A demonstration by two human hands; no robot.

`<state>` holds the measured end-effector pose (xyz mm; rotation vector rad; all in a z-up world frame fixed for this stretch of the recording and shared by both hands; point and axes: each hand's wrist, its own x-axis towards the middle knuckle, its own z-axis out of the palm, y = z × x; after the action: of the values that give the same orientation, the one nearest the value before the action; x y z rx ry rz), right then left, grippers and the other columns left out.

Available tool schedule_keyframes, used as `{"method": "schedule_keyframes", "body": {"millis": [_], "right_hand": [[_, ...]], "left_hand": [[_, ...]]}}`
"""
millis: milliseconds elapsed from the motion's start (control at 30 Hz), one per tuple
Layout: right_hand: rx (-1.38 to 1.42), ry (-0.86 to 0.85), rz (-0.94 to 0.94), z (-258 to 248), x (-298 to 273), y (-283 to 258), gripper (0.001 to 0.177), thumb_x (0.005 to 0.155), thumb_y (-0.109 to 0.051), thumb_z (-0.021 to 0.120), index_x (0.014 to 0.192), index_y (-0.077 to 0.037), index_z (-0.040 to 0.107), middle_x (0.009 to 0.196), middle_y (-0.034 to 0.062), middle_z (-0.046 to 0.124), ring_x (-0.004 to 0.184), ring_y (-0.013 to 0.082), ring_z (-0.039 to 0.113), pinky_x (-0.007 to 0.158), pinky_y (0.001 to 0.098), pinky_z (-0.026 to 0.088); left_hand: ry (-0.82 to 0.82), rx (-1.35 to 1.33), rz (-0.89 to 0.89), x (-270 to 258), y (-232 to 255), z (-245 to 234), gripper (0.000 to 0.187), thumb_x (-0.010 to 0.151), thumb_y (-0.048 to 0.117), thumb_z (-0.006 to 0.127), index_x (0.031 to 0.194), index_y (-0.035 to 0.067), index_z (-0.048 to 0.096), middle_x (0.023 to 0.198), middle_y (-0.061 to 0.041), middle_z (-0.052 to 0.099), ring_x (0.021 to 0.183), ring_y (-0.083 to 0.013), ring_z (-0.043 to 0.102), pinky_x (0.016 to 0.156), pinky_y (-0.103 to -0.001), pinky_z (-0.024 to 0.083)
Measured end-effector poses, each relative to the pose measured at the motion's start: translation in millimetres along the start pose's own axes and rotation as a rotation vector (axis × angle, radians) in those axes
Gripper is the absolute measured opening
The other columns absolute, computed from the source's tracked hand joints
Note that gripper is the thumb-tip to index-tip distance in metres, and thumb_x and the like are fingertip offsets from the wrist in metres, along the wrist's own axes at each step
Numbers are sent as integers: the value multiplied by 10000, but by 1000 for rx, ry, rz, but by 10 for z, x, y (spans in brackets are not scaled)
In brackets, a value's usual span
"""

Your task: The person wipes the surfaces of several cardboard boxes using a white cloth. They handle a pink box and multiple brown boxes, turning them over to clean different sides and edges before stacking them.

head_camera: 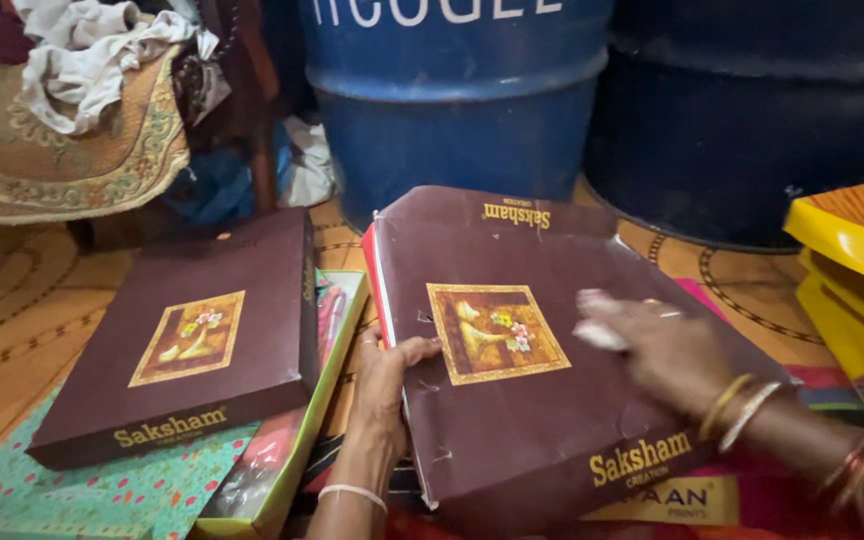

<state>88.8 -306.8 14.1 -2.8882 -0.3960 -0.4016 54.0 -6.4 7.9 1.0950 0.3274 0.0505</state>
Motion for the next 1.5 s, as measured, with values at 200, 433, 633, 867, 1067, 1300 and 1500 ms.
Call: {"method": "schedule_keyframes", "body": {"millis": [200,433,633,867,1067,1300,1500], "right_hand": [[49,9,403,-56,-81,270,573,865,-111,581,1391,-339,588,1379,50,651,1169,357,674,994,483,534],[344,270,-314,129,-960,-1250,562,754,26,490,1223,-175,727,1311,95,716,1154,311,658,903,426,496],[-173,-101,473,-41,-517,169,595,937,-181,555,1463,-459,534,1463,-21,570,1306,310,553,1145,498,395],[-70,-135,208,330,-107,57,664,795,-135,662,1422,-318,542,1564,-16,426,1351,277,481,1083,448,428],[558,213,-427,390,84,-983,580,829,37,587,1375,-156,624,1453,79,611,1338,274,586,1116,377,440],[46,84,327,357,865,457,483,898,-252,659,1371,-338,618,1437,18,616,1298,288,600,1070,424,478],[390,158,185,786,1411,-127,560,854,3,542,1345,-247,645,1383,91,646,1289,300,613,1099,407,469]], "left_hand": [[-116,-29,100,-17,-82,-44,489,755,209,736,1192,92,549,944,-83,708,800,-209,704,695,-418,600],[-142,-48,111,160,-234,-126,313,791,182,683,1052,11,662,901,-117,713,741,-246,683,657,-436,596],[-114,-44,21,111,-138,-68,327,777,160,655,1074,25,643,907,-123,709,772,-264,690,675,-469,613],[-129,-31,69,71,-172,-40,358,784,141,646,1125,36,628,932,-112,701,807,-245,681,685,-451,597],[-66,10,-1,76,-164,-31,416,746,111,631,1159,74,602,919,-123,677,767,-266,660,664,-481,585],[-55,2,52,81,-159,-17,520,701,70,636,1213,94,548,920,-105,674,788,-242,673,686,-433,592],[-34,-41,23,50,-95,18,541,678,53,634,1212,87,550,907,-106,680,769,-247,673,686,-440,601]]}}
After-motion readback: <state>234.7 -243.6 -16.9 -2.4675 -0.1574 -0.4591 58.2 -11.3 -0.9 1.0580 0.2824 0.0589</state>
